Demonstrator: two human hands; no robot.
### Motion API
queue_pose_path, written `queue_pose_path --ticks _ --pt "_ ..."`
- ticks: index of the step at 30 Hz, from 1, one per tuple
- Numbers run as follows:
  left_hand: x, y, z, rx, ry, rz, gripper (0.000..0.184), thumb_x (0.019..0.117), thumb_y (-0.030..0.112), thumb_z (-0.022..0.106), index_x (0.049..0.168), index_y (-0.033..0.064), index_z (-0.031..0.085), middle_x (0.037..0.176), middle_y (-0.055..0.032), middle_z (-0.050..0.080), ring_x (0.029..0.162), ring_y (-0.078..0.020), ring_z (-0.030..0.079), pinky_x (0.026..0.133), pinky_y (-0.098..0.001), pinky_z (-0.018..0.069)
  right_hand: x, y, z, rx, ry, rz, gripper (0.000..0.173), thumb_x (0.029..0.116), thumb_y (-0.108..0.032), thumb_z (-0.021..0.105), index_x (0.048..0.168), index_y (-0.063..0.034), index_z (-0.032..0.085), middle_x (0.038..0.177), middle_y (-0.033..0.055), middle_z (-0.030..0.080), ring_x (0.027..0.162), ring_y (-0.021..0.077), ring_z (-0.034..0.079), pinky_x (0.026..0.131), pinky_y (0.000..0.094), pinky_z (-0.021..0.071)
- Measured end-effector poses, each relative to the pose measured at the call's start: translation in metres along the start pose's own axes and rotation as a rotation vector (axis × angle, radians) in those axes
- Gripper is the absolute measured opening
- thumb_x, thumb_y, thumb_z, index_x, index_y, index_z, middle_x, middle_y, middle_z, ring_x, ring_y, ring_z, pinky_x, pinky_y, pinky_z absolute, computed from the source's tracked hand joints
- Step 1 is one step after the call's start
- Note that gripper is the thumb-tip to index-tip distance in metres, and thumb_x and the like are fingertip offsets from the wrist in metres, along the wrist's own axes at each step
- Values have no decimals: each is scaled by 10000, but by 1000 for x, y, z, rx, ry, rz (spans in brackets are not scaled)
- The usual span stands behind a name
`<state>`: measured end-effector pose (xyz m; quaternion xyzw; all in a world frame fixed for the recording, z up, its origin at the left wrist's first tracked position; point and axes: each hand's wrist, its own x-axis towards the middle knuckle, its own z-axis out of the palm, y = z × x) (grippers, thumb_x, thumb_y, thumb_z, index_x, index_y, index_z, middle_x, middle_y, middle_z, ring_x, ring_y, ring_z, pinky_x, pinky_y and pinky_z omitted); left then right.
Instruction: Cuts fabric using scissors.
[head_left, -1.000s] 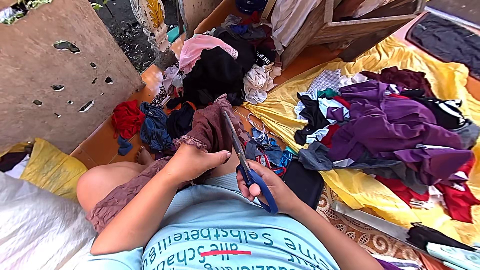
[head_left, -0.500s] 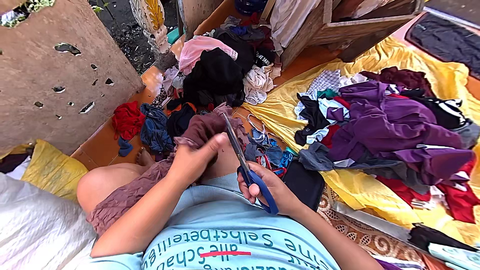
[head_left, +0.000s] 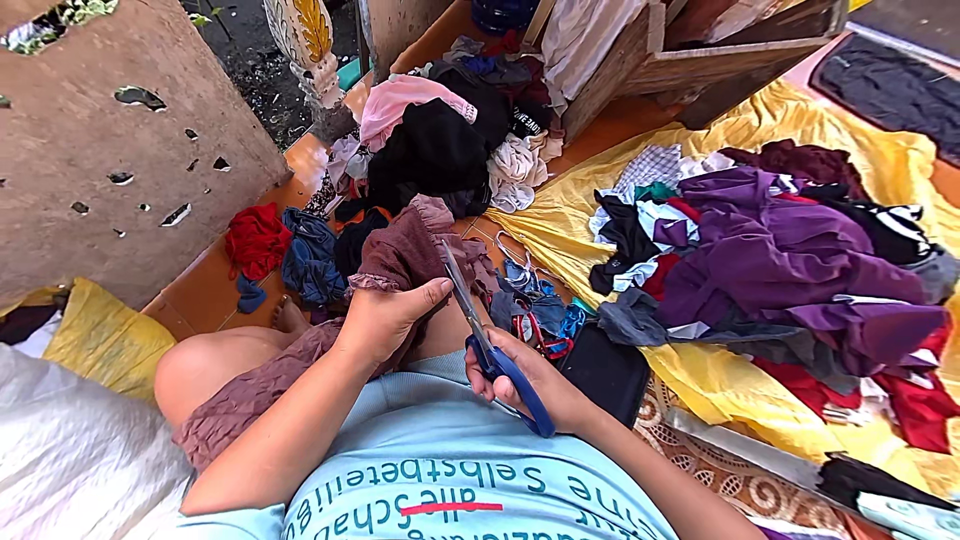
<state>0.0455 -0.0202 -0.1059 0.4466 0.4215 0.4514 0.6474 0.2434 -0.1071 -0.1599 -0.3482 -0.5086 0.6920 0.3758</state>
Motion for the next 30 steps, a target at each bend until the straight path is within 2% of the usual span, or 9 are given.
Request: queue_pose_path --ticks 4,8,15,22,26,30 --pt "1 2 -2 36 12 3 328 783 -110 765 1053 53 674 901 -13 737 853 -79 712 821 -269 608 -2 -4 0 7 9 60 649 850 -726 620 1076 -128 508 797 -118 581 679 -41 563 606 127 465" --pt "1 2 -3 67 -12 -21 350 769 -109 783 1061 49 672 905 -15 741 867 -83 718 830 -273 611 -3 -4 0 22 3 58 648 858 -726 610 1081 -127 502 797 -115 585 679 -34 569 607 133 474" --pt "1 -1 -1 218 -94 -78 343 753 2 851 1042 57 674 883 13 739 864 -58 714 838 -248 602 2 -5 2 1 71 33 631 855 -714 628 1060 -128 512 773 -125 582 654 -39 564 591 133 474" --pt "1 1 -3 225 -86 -75 325 754 -2 850 1023 66 681 863 27 736 840 -41 708 818 -229 598 -1 -8 6 95 75 86 428 899 -542 700 1032 -166 545 731 -150 606 610 -41 592 551 127 495" --pt "1 2 -4 249 -105 -80 312 754 6 852 1006 72 680 852 39 735 838 -30 706 820 -224 595 -3 -4 5 117 52 43 460 906 -595 656 1041 -166 558 746 -140 623 625 -31 600 566 140 506" --pt "-1 2 -2 373 -170 -35 337 750 47 866 1025 67 672 893 70 716 881 23 677 847 -179 568 -3 1 3 136 30 -22 550 909 -679 572 1094 -163 533 789 -122 628 679 -7 617 618 166 526"
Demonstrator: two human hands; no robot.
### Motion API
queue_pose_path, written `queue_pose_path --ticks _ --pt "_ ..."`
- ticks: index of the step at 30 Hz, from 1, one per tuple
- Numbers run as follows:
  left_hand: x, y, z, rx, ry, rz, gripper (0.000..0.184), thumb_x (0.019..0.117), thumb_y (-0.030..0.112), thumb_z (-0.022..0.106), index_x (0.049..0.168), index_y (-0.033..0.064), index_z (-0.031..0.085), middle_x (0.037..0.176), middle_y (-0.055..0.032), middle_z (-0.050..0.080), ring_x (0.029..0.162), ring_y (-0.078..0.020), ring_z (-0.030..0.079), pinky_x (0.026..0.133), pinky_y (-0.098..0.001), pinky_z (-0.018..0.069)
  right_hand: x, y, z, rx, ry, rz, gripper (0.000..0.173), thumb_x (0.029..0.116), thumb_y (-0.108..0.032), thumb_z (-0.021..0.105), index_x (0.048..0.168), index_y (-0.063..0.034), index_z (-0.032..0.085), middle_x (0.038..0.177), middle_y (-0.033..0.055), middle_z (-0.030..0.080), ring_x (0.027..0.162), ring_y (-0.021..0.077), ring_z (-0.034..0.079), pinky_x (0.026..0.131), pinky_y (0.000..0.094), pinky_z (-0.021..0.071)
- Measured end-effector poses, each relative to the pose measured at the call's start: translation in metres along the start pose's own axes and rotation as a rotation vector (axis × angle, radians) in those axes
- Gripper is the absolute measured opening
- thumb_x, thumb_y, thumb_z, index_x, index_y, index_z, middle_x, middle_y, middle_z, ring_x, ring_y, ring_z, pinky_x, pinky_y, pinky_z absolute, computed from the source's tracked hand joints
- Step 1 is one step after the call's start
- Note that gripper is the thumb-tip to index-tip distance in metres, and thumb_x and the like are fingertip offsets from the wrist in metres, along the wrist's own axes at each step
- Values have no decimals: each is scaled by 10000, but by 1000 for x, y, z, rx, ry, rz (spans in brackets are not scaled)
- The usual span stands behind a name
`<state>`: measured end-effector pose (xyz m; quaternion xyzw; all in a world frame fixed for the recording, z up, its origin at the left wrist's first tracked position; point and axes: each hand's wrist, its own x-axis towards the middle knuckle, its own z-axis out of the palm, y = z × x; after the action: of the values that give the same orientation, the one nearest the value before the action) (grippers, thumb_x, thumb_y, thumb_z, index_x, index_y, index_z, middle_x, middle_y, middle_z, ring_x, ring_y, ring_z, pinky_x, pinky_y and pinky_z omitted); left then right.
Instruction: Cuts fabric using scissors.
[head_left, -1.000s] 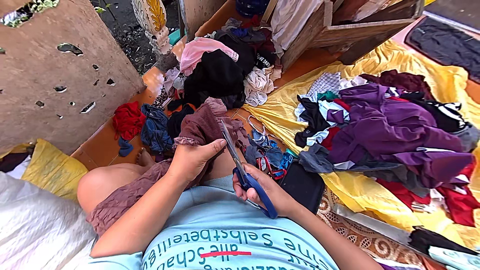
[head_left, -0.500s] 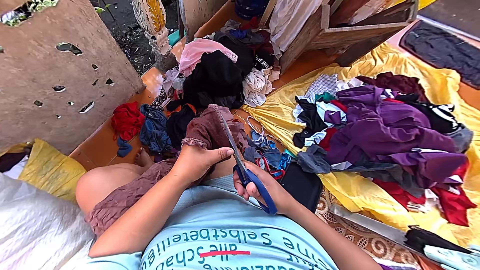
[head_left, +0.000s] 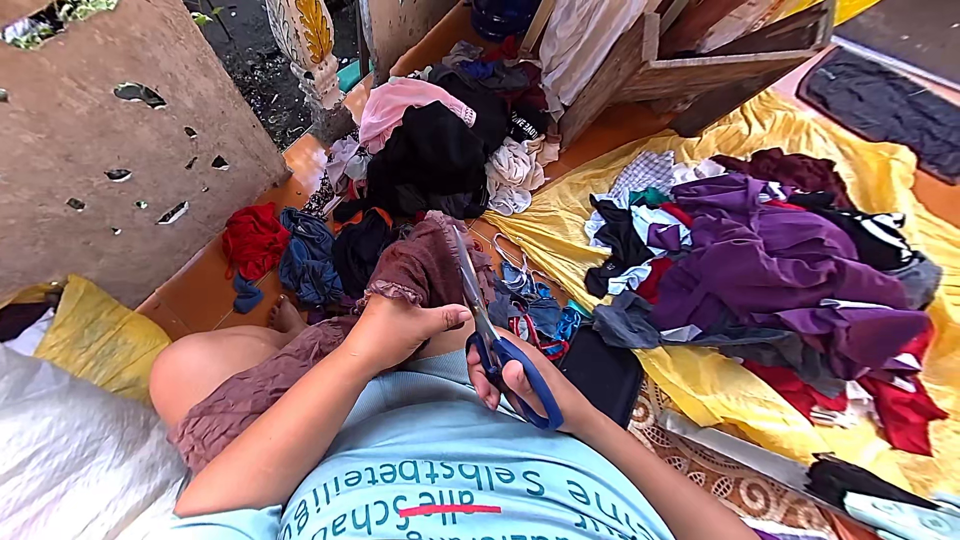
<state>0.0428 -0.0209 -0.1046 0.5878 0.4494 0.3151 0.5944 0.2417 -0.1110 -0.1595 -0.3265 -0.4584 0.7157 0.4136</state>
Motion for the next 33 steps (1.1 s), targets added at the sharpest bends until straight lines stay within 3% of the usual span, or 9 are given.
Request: queue_pose_path --ticks 9,13,19,22,24,26,28,30,33 --pt "-2 3 4 199 19 -5 345 768 105 867 1050 43 678 923 54 700 910 53 642 862 -156 534 2 0 -1 -32 -7 39 573 907 -679 585 1101 -147 501 808 -128 607 698 -18 601 637 153 511" --pt "-4 2 5 305 25 4 323 797 160 853 1043 24 694 937 16 703 923 32 640 877 -178 526 2 -2 2 -41 36 74 594 875 -700 610 1075 -150 510 769 -135 594 645 -23 586 587 146 501" --pt "-6 -2 5 326 49 41 316 790 172 857 1023 27 701 924 24 706 908 37 640 869 -177 526 2 -4 4 -23 59 72 473 907 -597 655 1048 -159 542 731 -142 608 593 -33 582 542 136 496" --pt "-6 -9 5 87 79 83 307 775 104 849 1027 42 684 912 58 707 903 33 661 857 -181 555 1 -6 5 -37 69 73 450 908 -576 667 1040 -164 543 728 -146 601 592 -38 579 541 129 494" --pt "-6 -11 5 -293 121 -3 237 824 17 722 1048 51 652 913 31 720 894 -44 690 849 -265 584 1 -6 5 -47 75 73 429 916 -559 671 1038 -168 545 727 -147 596 599 -38 580 548 129 496" --pt "-2 -7 5 -626 212 -128 170 929 28 569 1084 74 621 942 -17 716 909 -110 696 856 -332 586 0 -5 5 -56 79 92 413 917 -533 685 1034 -164 540 723 -145 593 600 -41 579 551 125 491" --pt "3 -2 3 -842 298 -261 125 1050 110 509 1101 91 621 975 -60 717 935 -150 705 861 -352 593 0 -5 6 -55 80 121 408 912 -507 702 1032 -156 531 718 -145 590 594 -44 574 548 120 483" --pt "6 -1 1 -933 323 -321 124 1054 117 519 1076 87 638 951 -72 718 898 -151 712 823 -332 602 1 -5 7 -53 83 145 415 905 -503 711 1032 -153 527 717 -145 591 590 -42 573 546 119 480" --pt "5 -3 2 -900 297 -285 139 995 -24 553 984 67 656 854 -76 721 782 -130 711 740 -291 600 -1 -5 6 -52 83 165 433 896 -525 714 1031 -157 529 715 -142 589 594 -37 577 548 124 484"
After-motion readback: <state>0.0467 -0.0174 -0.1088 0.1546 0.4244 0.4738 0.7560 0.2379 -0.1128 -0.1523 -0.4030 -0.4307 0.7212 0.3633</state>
